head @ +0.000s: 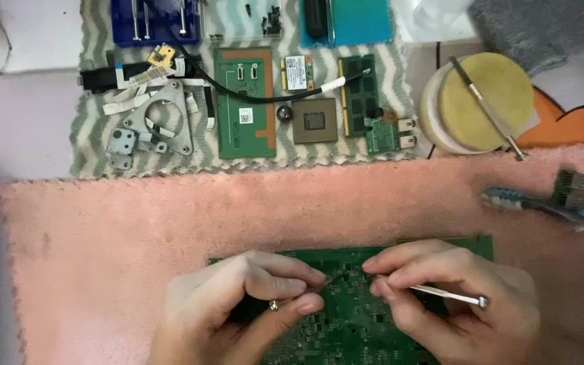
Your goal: The person uses a small metal tool to scrape and clean the surface of a green circuit board. They work methodically across different areas of the board, occasionally rotating it to access different sections.
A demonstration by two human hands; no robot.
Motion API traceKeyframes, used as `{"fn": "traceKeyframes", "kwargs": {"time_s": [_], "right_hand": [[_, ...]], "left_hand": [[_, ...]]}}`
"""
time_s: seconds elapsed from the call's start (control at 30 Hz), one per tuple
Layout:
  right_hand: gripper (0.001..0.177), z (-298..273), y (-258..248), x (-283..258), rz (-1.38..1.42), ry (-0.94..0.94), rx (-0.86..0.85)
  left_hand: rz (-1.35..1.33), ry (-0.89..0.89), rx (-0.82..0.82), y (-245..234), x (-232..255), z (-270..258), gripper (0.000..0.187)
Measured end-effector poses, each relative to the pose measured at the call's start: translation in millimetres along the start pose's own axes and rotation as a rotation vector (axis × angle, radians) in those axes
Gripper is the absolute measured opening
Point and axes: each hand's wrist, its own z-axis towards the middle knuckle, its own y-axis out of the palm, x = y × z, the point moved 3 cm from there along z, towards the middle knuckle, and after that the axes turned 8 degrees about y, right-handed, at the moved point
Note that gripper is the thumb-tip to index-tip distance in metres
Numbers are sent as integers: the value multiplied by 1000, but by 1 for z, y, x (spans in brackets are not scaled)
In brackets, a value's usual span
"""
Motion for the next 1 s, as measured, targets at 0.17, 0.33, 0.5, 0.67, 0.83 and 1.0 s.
{"fn": "traceKeyframes", "kwargs": {"time_s": [0.17,0.33,0.5,0.67,0.83,1.0], "right_hand": [[10,3,-3,-4,-67,51,-44],[13,4,-2,-5,-71,18,-50],[14,0,0,-5,71,89,83],[14,2,-2,-4,16,38,25],[15,4,-3,-4,-22,13,5],[14,4,-4,-1,-50,54,-52]], "left_hand": [[29,-37,-5,0,4,1,14],[35,12,-18,-1,1,-1,11],[97,-50,-17,0,0,-3,11],[107,-113,34,2,4,-2,12],[79,-95,54,4,5,-1,14],[72,-117,75,3,6,-1,12]]}}
